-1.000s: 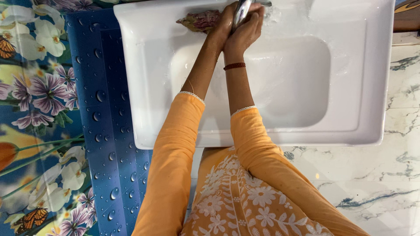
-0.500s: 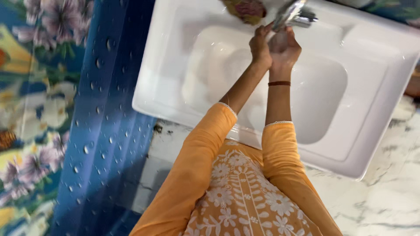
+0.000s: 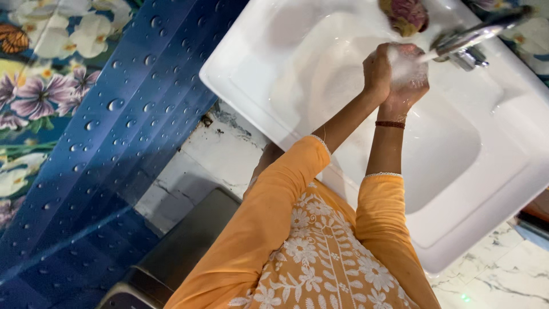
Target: The person washes their hands and a small cloth in a sink under running water from a faucet.
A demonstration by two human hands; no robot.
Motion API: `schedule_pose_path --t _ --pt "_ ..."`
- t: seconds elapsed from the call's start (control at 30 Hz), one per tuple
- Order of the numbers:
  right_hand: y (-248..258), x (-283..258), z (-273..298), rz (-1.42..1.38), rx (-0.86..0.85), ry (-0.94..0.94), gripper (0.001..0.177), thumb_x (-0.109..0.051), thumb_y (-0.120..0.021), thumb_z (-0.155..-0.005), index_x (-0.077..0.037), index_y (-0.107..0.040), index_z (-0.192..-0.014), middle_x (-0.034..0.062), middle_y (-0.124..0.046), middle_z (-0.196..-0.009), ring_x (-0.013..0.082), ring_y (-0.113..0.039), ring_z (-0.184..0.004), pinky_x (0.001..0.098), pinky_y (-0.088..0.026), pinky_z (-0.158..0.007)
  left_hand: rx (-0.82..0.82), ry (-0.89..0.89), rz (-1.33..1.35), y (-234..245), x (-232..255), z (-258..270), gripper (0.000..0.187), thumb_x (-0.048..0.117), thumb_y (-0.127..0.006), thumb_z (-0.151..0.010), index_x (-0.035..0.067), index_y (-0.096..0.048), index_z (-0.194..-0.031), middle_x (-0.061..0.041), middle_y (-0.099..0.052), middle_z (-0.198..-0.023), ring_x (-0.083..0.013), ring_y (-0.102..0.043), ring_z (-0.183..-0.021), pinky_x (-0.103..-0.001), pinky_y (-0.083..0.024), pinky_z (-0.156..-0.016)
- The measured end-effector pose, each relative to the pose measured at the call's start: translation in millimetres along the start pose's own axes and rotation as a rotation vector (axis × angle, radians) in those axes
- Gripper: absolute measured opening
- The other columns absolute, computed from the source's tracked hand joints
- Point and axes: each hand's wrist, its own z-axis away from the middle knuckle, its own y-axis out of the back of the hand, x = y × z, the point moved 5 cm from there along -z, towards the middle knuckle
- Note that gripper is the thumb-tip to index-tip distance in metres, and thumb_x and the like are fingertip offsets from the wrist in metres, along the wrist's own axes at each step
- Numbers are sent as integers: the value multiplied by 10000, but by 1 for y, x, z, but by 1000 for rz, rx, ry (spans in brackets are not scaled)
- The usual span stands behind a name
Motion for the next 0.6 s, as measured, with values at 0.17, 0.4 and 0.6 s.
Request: schedule_pose_path --t 0.17,0.4,0.6 --pt "31 86 38 -146 93 -200 433 -308 -540 -777 -41 -601 -1113 94 -655 -1091 208 -641 -1030 347 -560 -927 153 -48 -48 92 26 20 422 277 -430 -1100 -60 -680 -1147 -170 -677 -1120 -251 -605 -1036 -410 -502 -945" --pt "65 276 120 -101 156 -648 93 -78 -605 -991 -5 -609 -1047 134 -666 -1064 272 -644 -1027 384 -558 -945 526 -138 35 259 104 79 379 246 -468 -1054 -33 -655 -1231 -155 -651 -1231 -246 -598 -1148 -402 -481 -1029" --pt "-28 319 113 194 189 -667 362 -144 -538 -1069 13 -564 -1394 126 -581 -1327 265 -572 -1186 399 -461 -1102 500 -276 -48 288 174 58 461 287 -469 -1053 11 -594 -1400 -86 -582 -1397 -205 -526 -1311 -365 -396 -1142"
